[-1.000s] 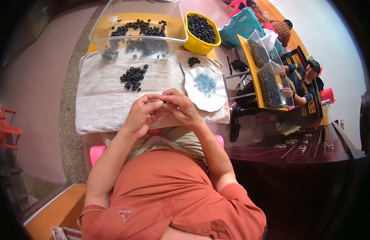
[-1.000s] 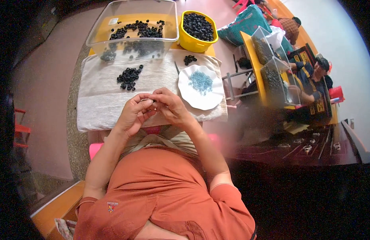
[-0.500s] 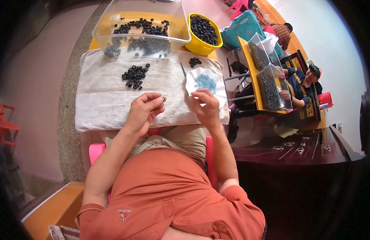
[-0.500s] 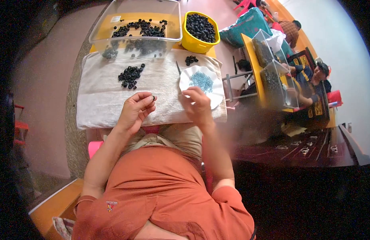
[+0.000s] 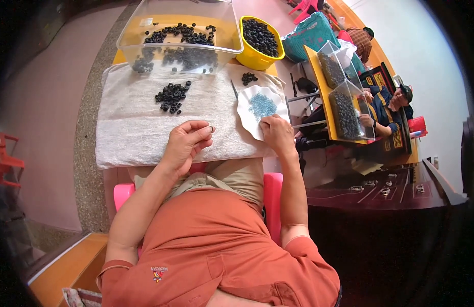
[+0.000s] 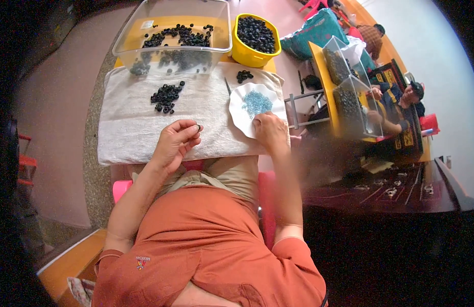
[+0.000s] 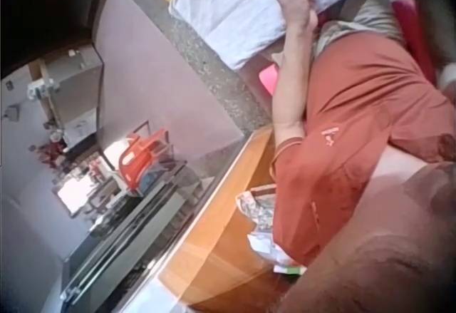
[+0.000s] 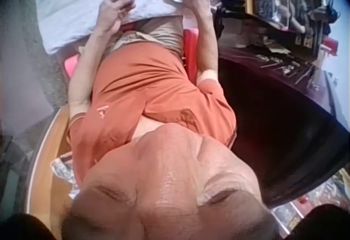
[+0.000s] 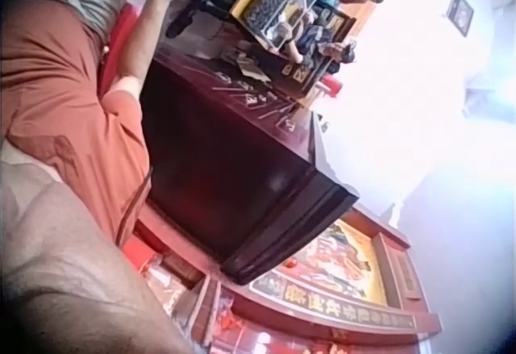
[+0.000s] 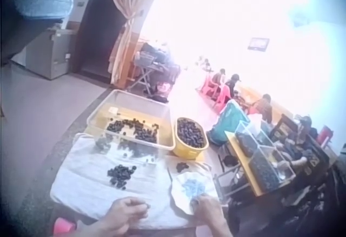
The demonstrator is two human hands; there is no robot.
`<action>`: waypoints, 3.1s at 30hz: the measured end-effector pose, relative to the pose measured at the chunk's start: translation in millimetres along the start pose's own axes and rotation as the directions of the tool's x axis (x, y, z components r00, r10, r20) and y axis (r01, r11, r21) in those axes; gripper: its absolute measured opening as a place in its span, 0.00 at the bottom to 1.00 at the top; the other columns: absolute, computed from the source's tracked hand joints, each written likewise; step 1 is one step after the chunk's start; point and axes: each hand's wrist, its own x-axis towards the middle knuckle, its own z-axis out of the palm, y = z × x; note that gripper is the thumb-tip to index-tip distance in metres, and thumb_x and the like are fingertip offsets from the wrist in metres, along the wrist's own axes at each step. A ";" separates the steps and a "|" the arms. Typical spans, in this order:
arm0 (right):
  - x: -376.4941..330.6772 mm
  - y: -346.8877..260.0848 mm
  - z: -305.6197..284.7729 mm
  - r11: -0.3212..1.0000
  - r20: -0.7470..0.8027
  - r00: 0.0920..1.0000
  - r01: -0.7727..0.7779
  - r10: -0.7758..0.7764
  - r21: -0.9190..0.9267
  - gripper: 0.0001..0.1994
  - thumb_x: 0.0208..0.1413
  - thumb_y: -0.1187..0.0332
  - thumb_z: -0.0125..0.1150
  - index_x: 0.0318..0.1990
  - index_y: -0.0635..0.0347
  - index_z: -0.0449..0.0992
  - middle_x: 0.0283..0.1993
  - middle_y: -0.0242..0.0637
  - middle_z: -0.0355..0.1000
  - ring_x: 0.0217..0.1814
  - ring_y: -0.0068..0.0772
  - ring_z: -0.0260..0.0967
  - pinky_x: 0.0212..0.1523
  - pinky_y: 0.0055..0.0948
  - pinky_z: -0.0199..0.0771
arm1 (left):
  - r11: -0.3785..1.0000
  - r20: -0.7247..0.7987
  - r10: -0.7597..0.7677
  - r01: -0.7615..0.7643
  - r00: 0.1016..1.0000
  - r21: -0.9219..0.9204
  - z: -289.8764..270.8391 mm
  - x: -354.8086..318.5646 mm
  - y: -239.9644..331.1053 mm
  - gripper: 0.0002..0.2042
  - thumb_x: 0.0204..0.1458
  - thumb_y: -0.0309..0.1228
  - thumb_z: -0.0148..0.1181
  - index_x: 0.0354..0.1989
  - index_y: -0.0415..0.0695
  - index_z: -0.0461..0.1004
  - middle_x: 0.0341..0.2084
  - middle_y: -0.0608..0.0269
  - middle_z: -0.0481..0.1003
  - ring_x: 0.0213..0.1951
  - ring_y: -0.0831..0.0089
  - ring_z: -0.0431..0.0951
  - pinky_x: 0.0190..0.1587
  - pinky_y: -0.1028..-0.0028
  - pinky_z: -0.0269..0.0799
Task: Sorting small black and blue parts from a central area into specific containers.
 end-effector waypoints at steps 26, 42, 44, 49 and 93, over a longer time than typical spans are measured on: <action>-0.3 8.3 -3.0 0.964 0.009 0.986 0.163 -0.169 0.211 0.09 0.46 0.74 0.59 0.36 0.66 0.79 0.34 0.48 0.76 0.34 0.48 0.76 0.37 0.35 0.75 | 1.000 0.011 -0.009 0.008 1.000 0.026 0.2 1.1 -2.1 0.07 0.55 0.26 0.63 0.41 0.40 0.75 0.36 0.61 0.79 0.34 0.77 0.78 0.39 0.78 0.78; -2.7 -61.3 3.2 0.278 0.289 0.927 -0.220 -0.238 0.935 0.06 0.47 0.81 0.70 0.33 0.67 0.78 0.33 0.31 0.74 0.34 0.17 0.69 0.34 0.18 0.70 | 0.996 0.171 -0.034 0.019 0.985 0.087 0.4 -1.0 -6.8 0.07 0.56 0.25 0.62 0.42 0.39 0.76 0.36 0.62 0.78 0.35 0.76 0.78 0.41 0.76 0.78; -0.9 -65.8 4.8 0.273 0.275 0.922 -0.200 -0.272 0.941 0.06 0.47 0.81 0.69 0.33 0.68 0.79 0.33 0.32 0.74 0.34 0.17 0.70 0.34 0.18 0.70 | 0.996 0.183 -0.038 0.023 0.982 0.081 1.2 -1.3 -5.2 0.08 0.55 0.25 0.62 0.42 0.39 0.76 0.35 0.62 0.78 0.34 0.76 0.78 0.40 0.76 0.78; 0.8 -68.6 7.2 0.247 0.265 0.914 -0.192 -0.308 0.950 0.06 0.47 0.82 0.69 0.33 0.69 0.79 0.34 0.35 0.75 0.36 0.21 0.73 0.36 0.20 0.73 | 0.996 0.220 -0.056 0.038 0.974 0.084 0.9 -4.8 1.6 0.08 0.55 0.24 0.62 0.42 0.39 0.76 0.33 0.62 0.78 0.33 0.77 0.79 0.38 0.77 0.79; 61.0 -137.9 59.8 0.699 -0.037 0.949 0.256 -0.313 0.668 0.07 0.53 0.73 0.65 0.39 0.59 0.81 0.36 0.36 0.75 0.35 0.35 0.75 0.34 0.29 0.73 | 0.995 0.277 0.091 -0.078 0.957 -0.057 9.1 -13.7 2.9 0.06 0.54 0.23 0.63 0.38 0.41 0.75 0.33 0.63 0.79 0.32 0.76 0.79 0.39 0.75 0.79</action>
